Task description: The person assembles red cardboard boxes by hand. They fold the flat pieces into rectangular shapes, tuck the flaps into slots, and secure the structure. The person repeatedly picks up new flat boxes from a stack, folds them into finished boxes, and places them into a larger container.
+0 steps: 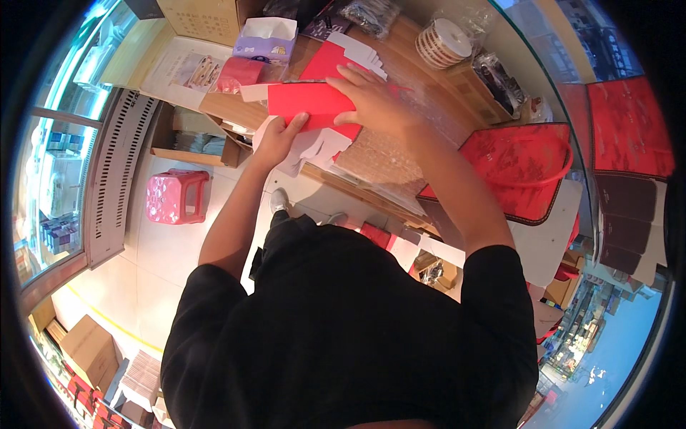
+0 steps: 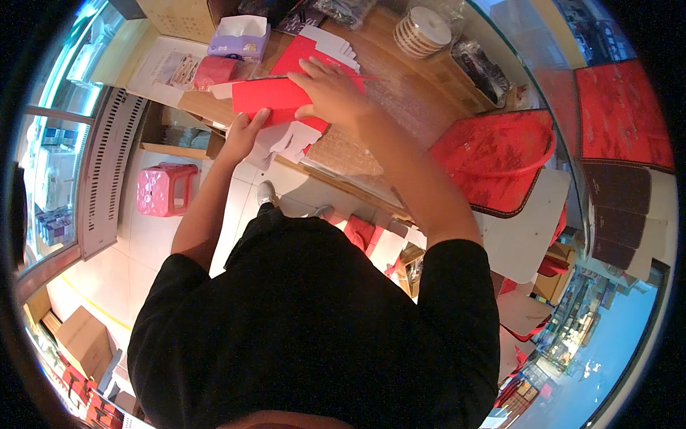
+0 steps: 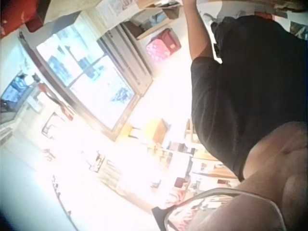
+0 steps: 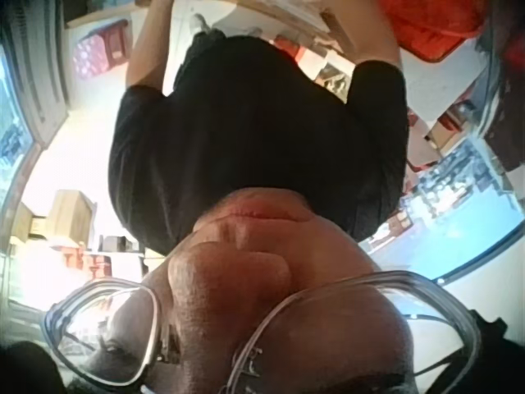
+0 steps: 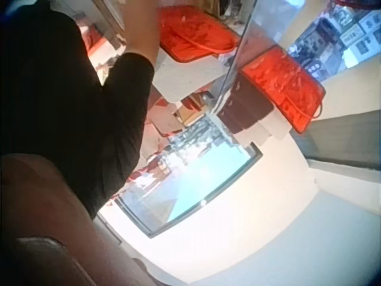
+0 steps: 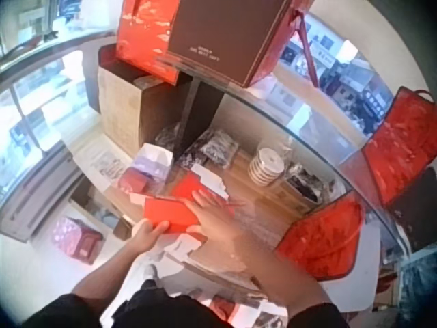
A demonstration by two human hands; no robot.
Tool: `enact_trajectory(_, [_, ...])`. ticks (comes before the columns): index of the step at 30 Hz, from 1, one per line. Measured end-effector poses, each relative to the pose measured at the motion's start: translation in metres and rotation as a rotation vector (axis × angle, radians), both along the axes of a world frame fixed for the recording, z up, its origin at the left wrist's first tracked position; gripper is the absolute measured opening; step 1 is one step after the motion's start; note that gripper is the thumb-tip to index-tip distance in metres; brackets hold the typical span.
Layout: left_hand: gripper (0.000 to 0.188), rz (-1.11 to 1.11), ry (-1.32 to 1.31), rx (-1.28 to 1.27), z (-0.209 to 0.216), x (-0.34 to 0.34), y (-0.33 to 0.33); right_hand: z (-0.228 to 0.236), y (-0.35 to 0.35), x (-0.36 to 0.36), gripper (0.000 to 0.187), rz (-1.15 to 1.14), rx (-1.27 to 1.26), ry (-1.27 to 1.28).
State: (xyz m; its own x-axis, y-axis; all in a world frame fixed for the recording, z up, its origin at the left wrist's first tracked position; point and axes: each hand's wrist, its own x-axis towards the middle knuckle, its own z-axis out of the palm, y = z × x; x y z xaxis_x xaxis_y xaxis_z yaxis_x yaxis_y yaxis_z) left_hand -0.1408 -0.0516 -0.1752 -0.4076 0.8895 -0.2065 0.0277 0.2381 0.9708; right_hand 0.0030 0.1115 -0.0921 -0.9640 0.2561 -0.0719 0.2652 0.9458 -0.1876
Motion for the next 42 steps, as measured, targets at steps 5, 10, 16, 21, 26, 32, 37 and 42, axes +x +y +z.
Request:
enact_trajectory(5, [0.045,-0.041,0.031,0.026,-0.023,-0.001,-0.003,-0.01,0.032,-0.033,0.086,-0.043,-0.277,-0.32])
enact_trajectory(10, [0.04,0.053,0.134,0.023,0.004,0.005,-0.005,0.009,0.019,-0.035,0.08,-0.074,-0.299,-0.367])
enact_trajectory(16, [0.046,0.322,0.4,0.459,0.031,0.0,0.009,0.061,0.015,0.018,0.067,-0.348,-0.49,0.025])
enact_trajectory(21, [0.079,0.161,-0.107,0.583,0.074,0.02,0.007,0.071,-0.017,0.086,0.06,-0.511,-1.193,0.505])
enact_trajectory(26, [0.09,-0.228,-0.224,0.545,0.106,0.062,0.014,0.038,-0.066,0.122,0.068,-0.537,-1.313,0.759])
enact_trajectory(32, [0.075,-0.237,-0.213,0.481,0.111,0.089,0.016,0.052,-0.089,0.14,0.08,-0.527,-1.245,1.003])
enact_trajectory(37, [0.061,-0.282,-0.089,0.445,0.126,0.104,0.015,0.054,-0.099,0.152,0.086,-0.696,-1.185,1.124])
enact_trajectory(42, [0.061,-0.283,0.04,0.52,0.137,0.115,0.015,0.067,-0.104,0.165,0.098,-0.609,-0.901,1.161])
